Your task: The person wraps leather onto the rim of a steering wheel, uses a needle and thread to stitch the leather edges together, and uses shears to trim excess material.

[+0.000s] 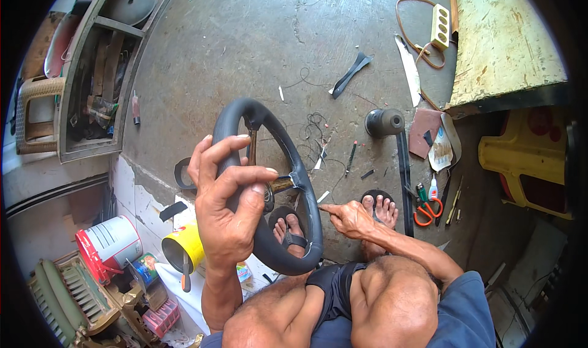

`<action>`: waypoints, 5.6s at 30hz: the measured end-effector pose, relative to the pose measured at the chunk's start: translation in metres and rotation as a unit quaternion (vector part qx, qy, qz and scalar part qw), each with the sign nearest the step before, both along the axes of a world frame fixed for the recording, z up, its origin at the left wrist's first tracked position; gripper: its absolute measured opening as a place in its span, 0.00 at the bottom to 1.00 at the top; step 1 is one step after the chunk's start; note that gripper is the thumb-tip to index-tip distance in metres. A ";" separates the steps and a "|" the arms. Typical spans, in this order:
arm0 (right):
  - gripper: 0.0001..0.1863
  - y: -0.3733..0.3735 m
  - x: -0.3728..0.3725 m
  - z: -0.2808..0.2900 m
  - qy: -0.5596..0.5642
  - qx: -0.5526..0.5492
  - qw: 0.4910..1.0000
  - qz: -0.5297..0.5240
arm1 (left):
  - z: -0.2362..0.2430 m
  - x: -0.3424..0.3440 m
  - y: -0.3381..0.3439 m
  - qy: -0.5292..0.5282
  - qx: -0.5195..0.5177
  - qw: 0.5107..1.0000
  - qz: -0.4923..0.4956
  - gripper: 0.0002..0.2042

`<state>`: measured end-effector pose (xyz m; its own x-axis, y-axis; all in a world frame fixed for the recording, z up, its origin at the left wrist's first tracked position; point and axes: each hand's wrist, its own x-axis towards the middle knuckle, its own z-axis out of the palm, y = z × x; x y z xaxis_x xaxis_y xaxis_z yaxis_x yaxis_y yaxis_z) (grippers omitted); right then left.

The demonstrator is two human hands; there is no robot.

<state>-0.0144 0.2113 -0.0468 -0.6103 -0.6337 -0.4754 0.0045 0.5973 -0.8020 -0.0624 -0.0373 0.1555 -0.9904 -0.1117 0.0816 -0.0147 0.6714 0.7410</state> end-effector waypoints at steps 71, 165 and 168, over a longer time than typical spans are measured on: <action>0.21 -0.002 -0.008 -0.001 0.006 -0.021 0.999 -0.046 | -0.138 0.177 -0.152 0.030 0.399 0.849 0.345 0.10; 0.11 0.099 -0.010 0.066 0.127 -0.057 0.984 -0.108 | -0.137 0.064 0.091 -0.090 -0.006 0.974 -0.210 0.29; 0.10 0.151 -0.017 0.105 0.105 -0.080 0.969 -0.210 | -0.118 0.036 0.112 -0.184 0.053 0.909 -0.370 0.13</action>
<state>-0.0314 0.3627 0.0583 -0.9031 -0.3640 -0.2280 0.0462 0.4454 -0.8942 -0.0267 0.0748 0.0379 -0.7557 0.6086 -0.2420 0.1529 0.5232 0.8384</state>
